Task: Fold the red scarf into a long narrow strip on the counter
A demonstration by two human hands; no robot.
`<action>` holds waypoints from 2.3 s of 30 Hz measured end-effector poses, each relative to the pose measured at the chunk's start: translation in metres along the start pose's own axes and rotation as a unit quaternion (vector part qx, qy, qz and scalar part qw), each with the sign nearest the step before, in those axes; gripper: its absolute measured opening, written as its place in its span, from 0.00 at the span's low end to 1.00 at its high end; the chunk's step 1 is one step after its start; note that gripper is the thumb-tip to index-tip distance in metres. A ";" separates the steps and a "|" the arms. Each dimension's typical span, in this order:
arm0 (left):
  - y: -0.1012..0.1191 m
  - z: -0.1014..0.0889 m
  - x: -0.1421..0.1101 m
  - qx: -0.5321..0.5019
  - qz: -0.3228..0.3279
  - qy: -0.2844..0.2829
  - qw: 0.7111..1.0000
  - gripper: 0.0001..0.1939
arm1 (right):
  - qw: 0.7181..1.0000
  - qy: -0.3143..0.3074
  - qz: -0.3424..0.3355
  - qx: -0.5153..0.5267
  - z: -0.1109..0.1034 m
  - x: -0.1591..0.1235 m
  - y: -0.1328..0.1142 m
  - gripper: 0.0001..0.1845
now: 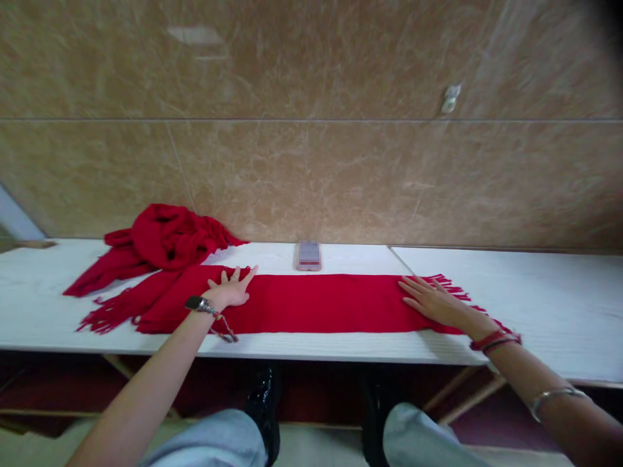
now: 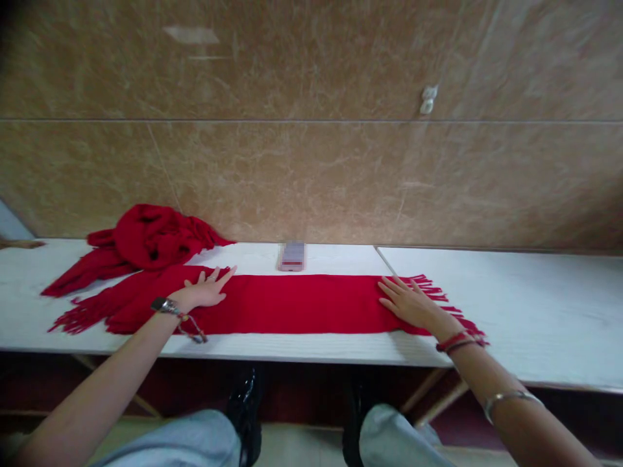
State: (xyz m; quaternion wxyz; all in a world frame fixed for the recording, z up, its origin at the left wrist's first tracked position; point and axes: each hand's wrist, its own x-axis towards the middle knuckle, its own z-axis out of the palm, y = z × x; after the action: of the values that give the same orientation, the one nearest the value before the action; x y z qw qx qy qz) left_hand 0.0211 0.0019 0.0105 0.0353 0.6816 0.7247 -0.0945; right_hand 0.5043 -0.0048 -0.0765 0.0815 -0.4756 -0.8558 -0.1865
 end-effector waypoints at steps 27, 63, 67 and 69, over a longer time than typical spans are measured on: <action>0.091 0.047 0.006 -0.041 0.240 0.081 0.967 0.27 | 0.981 -0.159 0.110 -0.005 0.002 -0.001 -0.019 0.21; 0.143 0.030 0.032 -0.059 0.256 -0.067 0.963 0.32 | 0.963 -0.203 0.152 0.090 -0.001 0.070 -0.048 0.26; 0.142 0.032 0.029 -0.062 0.259 -0.053 0.962 0.31 | 0.956 -0.200 0.211 0.046 0.004 0.034 -0.005 0.25; 0.142 0.034 0.026 -0.066 0.255 -0.042 0.964 0.30 | 0.951 -0.179 0.251 0.035 0.007 0.020 0.012 0.26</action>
State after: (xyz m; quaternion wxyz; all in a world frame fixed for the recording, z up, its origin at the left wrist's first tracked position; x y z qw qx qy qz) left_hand 0.1583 0.0285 -0.0397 0.1333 0.8354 0.5296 -0.0627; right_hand 0.5042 0.0190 -0.0734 -0.0126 -0.6971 -0.7156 -0.0415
